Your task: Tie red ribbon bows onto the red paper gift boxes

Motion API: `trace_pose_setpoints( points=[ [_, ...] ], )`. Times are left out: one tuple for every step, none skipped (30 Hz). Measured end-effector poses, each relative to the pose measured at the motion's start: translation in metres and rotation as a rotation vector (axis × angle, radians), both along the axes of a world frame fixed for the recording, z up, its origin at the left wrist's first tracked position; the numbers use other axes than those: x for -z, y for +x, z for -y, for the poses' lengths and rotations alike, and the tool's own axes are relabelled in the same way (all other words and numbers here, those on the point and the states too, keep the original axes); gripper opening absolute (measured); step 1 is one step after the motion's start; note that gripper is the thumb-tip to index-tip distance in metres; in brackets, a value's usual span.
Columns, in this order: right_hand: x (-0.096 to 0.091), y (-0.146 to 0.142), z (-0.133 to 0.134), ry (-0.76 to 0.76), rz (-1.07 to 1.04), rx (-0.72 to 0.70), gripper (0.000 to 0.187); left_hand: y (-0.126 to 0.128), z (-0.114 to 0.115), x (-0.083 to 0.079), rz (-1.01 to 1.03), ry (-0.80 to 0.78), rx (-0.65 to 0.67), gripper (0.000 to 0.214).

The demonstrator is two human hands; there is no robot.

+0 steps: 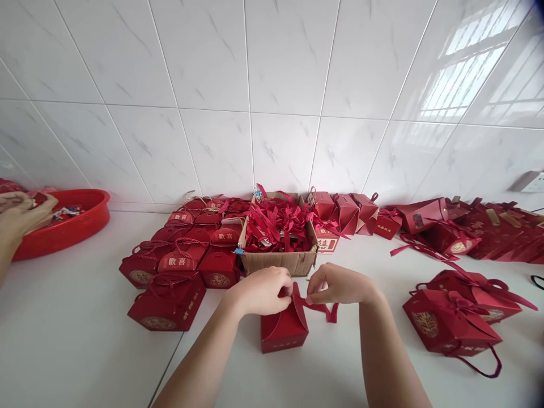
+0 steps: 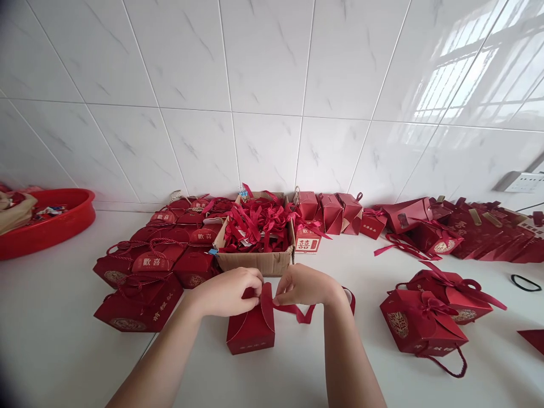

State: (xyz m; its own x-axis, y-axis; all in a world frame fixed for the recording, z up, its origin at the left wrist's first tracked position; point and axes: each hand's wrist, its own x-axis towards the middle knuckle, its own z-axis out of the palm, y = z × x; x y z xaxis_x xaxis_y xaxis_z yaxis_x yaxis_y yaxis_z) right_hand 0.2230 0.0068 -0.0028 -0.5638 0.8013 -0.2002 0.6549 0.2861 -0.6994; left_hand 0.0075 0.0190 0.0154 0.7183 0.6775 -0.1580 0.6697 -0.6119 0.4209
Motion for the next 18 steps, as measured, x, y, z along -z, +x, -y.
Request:
trace_pose_setpoints(
  points=[
    [0.000, 0.000, 0.000, 0.031, -0.017, 0.006, 0.018, 0.000, 0.000, 0.001, 0.011, -0.004, 0.012, 0.013],
    [0.000, -0.001, 0.000, 0.063, -0.039, 0.026, 0.018, 0.000, 0.000, 0.001, 0.022, -0.007, 0.018, 0.013],
    [-0.001, -0.002, -0.001, 0.088, -0.063, 0.054, 0.021, 0.000, 0.000, 0.002, 0.030, -0.011, 0.017, 0.013],
    [-0.002, -0.004, -0.001, 0.096, -0.086, 0.078, 0.030, 0.000, 0.000, 0.002, 0.036, -0.019, 0.007, 0.013],
    [-0.004, -0.007, -0.001, 0.086, -0.107, 0.086, 0.043, 0.000, 0.001, 0.001, 0.041, -0.035, -0.002, 0.013],
    [-0.006, -0.011, 0.000, 0.067, -0.126, 0.074, 0.054, 0.000, 0.001, 0.000, 0.048, -0.055, -0.007, 0.014],
    [-0.007, -0.015, 0.000, 0.046, -0.140, 0.041, 0.062, 0.000, 0.002, -0.001, 0.056, -0.070, -0.012, 0.015],
    [-0.008, -0.020, 0.000, 0.038, -0.143, 0.001, 0.064, -0.001, 0.003, -0.002, 0.065, -0.076, -0.017, 0.016],
    [-0.009, -0.024, 0.000, 0.044, -0.131, -0.029, 0.063, -0.002, 0.004, -0.003, 0.075, -0.073, -0.021, 0.016],
    [-0.009, -0.028, 0.000, 0.055, -0.103, -0.044, 0.059, -0.003, 0.005, -0.005, 0.086, -0.058, -0.026, 0.016],
    [-0.008, -0.031, 0.000, 0.065, -0.064, -0.044, 0.055, -0.004, 0.006, -0.007, 0.099, -0.034, -0.032, 0.015],
    [-0.007, -0.032, 0.000, 0.061, -0.023, -0.038, 0.051, -0.005, 0.008, -0.009, 0.112, -0.007, -0.036, 0.015],
    [-0.006, -0.032, 0.000, 0.039, 0.016, -0.032, 0.048, -0.006, 0.009, -0.011, 0.125, 0.020, -0.036, 0.015],
    [-0.004, -0.031, 0.001, 0.000, 0.044, -0.027, 0.047, -0.007, 0.011, -0.013, 0.142, 0.048, -0.034, 0.016],
    [-0.003, -0.028, 0.001, -0.048, 0.059, -0.023, 0.046, -0.007, 0.013, -0.016, 0.162, 0.073, -0.031, 0.016],
    [-0.002, -0.025, 0.002, -0.079, 0.065, -0.012, 0.047, -0.008, 0.015, -0.018, 0.193, 0.093, -0.031, 0.016],
    [-0.001, -0.022, 0.002, -0.086, 0.067, 0.007, 0.048, -0.009, 0.017, -0.021, 0.231, 0.108, -0.032, 0.016],
    [-0.001, -0.019, 0.003, -0.070, 0.069, 0.025, 0.047, -0.009, 0.019, -0.023, 0.279, 0.118, -0.036, 0.016]
  ],
)
